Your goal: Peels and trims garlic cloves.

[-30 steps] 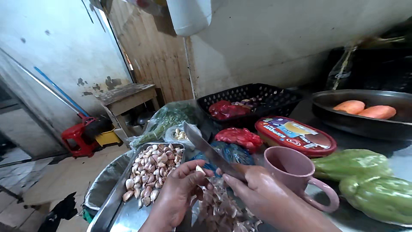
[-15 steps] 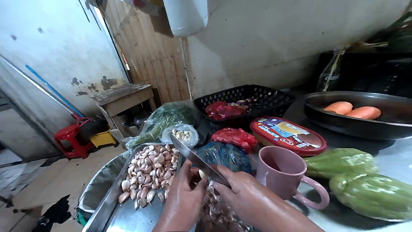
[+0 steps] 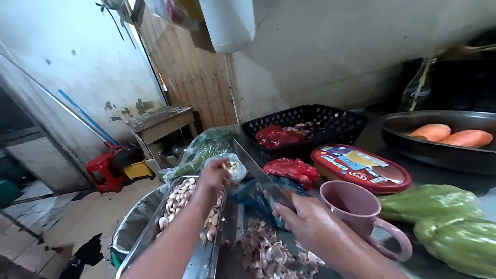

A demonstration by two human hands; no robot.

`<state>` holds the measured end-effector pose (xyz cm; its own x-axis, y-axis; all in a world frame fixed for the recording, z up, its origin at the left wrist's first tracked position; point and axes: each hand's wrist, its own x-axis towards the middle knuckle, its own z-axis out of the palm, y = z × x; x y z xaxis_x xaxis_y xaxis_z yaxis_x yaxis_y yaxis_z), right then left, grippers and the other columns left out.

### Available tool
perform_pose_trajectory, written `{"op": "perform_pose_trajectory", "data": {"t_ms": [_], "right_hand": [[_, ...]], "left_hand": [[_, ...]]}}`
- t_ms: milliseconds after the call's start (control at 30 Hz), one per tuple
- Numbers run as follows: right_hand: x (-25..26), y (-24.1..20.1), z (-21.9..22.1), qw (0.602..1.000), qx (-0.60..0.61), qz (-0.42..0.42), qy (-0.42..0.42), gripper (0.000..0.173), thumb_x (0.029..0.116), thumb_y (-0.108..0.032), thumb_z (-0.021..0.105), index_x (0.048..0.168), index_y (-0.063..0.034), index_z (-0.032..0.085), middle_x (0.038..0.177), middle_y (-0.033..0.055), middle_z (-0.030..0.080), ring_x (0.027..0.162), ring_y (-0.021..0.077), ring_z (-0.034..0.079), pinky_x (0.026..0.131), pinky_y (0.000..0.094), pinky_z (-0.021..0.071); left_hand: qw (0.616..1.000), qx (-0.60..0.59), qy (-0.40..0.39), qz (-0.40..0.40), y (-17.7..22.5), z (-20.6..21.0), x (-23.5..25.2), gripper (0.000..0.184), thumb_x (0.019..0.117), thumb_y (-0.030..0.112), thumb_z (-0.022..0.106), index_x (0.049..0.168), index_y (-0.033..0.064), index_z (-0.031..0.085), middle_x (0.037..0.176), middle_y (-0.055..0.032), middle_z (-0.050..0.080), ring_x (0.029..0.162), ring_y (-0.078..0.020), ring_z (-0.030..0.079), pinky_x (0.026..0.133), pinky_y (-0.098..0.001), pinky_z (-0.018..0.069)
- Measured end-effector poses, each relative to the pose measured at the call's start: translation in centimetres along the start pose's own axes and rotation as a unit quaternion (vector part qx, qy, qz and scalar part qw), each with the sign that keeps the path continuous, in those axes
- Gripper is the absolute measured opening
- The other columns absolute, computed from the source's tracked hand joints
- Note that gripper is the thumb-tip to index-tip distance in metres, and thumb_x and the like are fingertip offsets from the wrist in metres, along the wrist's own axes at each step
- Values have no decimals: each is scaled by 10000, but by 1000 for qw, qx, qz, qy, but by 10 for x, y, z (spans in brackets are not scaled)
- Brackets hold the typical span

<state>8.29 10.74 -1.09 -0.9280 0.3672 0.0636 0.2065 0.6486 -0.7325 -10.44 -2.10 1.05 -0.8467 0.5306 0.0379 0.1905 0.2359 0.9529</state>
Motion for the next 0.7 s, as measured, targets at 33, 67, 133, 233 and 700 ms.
{"op": "perform_pose_trajectory", "data": {"t_ms": [33,67,133,233,700], "right_hand": [[0,-1,-1,1000,-6,5,-4,378,1090,-292,454,1352,-73,616,991,113,705,859,245,690,825,461,563],[-1,-2,-2,1000,-11,6,-6,377,1092,-296,453,1347,-78,625,985,119,701,867,254,685,831,469,555],[-1,0,-1,1000,-21,-16,16,362,1086,-291,463,1298,-67,652,971,137,699,869,274,682,831,493,550],[-1,3,1,999,0,-12,41,341,1077,-285,501,1313,-82,640,952,113,710,840,248,695,814,473,569],[-2,5,13,993,6,-103,59,111,1009,-215,658,1105,-176,697,823,12,664,727,152,629,675,420,535]], "left_hand": [[999,38,7,3,6,-4,17,424,1004,8,500,1426,46,518,1238,-134,602,851,-187,598,729,-353,512],[998,57,14,9,11,-7,31,460,1012,26,488,1472,33,476,1262,-177,592,882,-222,602,760,-388,512],[997,72,33,18,20,-11,51,459,1012,10,475,1472,0,465,1268,-200,584,890,-220,621,772,-373,529],[995,77,47,33,38,-21,42,420,979,-26,470,1384,25,565,1338,-145,589,877,-163,617,732,-320,511],[886,455,-92,6,17,-83,-78,182,1023,172,610,1101,75,744,1158,-97,668,1079,-217,639,961,-443,516]]}}
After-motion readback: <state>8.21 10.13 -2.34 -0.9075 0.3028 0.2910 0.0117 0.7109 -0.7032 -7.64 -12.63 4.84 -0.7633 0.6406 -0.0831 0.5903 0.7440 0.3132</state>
